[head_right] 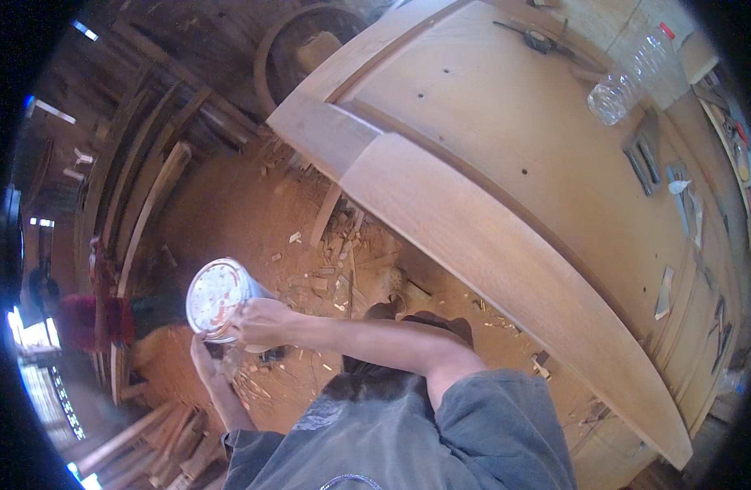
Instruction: The person sands a curved wooden panel with an orbital sander, then applies a reddish-brown paste filler to the edges using a putty knife and smooths it with a cloth. The person repeatedly wipes the surface and edges with a cloth while another person works nearby.
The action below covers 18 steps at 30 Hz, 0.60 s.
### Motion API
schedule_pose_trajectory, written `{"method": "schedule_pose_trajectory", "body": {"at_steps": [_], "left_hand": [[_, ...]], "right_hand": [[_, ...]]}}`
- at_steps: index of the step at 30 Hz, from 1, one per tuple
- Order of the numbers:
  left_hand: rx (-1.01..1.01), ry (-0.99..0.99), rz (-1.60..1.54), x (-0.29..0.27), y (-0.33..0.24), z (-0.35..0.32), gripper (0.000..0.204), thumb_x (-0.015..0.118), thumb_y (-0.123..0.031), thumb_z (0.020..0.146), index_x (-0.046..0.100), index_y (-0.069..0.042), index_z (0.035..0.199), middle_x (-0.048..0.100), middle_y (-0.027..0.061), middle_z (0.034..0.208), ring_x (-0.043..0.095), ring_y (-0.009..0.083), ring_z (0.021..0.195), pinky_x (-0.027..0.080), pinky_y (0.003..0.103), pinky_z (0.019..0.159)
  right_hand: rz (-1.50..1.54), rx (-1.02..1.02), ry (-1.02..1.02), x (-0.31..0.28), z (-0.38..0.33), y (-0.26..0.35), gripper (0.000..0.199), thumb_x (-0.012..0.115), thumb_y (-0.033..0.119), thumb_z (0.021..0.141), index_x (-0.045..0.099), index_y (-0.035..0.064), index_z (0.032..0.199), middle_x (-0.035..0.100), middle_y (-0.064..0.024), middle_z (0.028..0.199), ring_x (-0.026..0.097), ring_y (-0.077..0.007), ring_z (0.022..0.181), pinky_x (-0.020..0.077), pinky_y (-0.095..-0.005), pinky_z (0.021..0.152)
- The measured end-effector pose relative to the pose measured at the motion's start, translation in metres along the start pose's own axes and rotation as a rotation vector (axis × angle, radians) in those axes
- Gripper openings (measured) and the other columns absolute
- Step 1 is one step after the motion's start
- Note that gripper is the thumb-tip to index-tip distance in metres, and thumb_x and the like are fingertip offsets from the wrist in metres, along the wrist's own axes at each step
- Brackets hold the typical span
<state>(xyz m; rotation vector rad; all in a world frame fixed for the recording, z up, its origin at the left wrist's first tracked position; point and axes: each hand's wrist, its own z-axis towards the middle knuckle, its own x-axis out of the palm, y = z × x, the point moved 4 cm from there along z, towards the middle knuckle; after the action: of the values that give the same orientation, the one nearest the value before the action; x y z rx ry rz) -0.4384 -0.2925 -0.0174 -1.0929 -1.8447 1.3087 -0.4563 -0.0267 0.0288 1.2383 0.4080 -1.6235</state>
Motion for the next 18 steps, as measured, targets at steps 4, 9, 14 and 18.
{"method": "schedule_pose_trajectory", "body": {"at_steps": [4, 9, 14, 18], "left_hand": [[0.661, 0.201, 0.92, 0.024, -0.08, 0.054, 0.025, 0.072, -0.009, 0.078, 0.056, -0.003, 0.097, 0.053, 0.0056, 0.097, 0.057, 0.0185, 0.092, 0.048, 0.03, 0.078], [0.412, 0.24, 0.174, 0.107, -0.172, 0.111, 0.032, 0.065, -0.019, 0.087, 0.055, 0.0, 0.111, 0.056, 0.0087, 0.11, 0.057, 0.0206, 0.103, 0.046, 0.035, 0.089], [0.443, 0.431, -0.087, 0.224, -0.253, 0.095, 0.043, 0.058, -0.028, 0.096, 0.054, 0.003, 0.125, 0.059, 0.0117, 0.122, 0.057, 0.0227, 0.113, 0.044, 0.04, 0.101], [0.622, 0.717, -0.126, 0.314, -0.263, 0.023, 0.048, 0.048, -0.033, 0.102, 0.048, 0.004, 0.132, 0.061, 0.018, 0.124, 0.058, 0.0246, 0.115, 0.044, 0.038, 0.1]], "right_hand": [[0.24, 0.087, -0.099, -0.084, 0.078, -0.044, 0.014, 0.058, 0.011, 0.083, 0.065, 0.0014, 0.091, 0.07, -0.0141, 0.084, 0.071, -0.0253, 0.078, 0.0555, -0.038, 0.069], [0.177, 0.103, -0.226, -0.182, 0.143, -0.081, 0.014, 0.065, 0.01, 0.076, 0.069, 0.001, 0.086, 0.071, -0.0148, 0.081, 0.072, -0.0276, 0.077, 0.0567, -0.0385, 0.068], [0.054, 0.273, -0.349, -0.316, 0.142, -0.124, 0.012, 0.072, 0.012, 0.068, 0.073, 0.0031, 0.076, 0.071, -0.0133, 0.081, 0.071, -0.0282, 0.078, 0.0571, -0.0402, 0.066], [-0.156, 0.477, -0.482, -0.403, 0.083, -0.155, 0.02, 0.066, 0.021, 0.076, 0.071, 0.0022, 0.08, 0.069, -0.0199, 0.077, 0.071, -0.0316, 0.076, 0.057, -0.0428, 0.069]]}}
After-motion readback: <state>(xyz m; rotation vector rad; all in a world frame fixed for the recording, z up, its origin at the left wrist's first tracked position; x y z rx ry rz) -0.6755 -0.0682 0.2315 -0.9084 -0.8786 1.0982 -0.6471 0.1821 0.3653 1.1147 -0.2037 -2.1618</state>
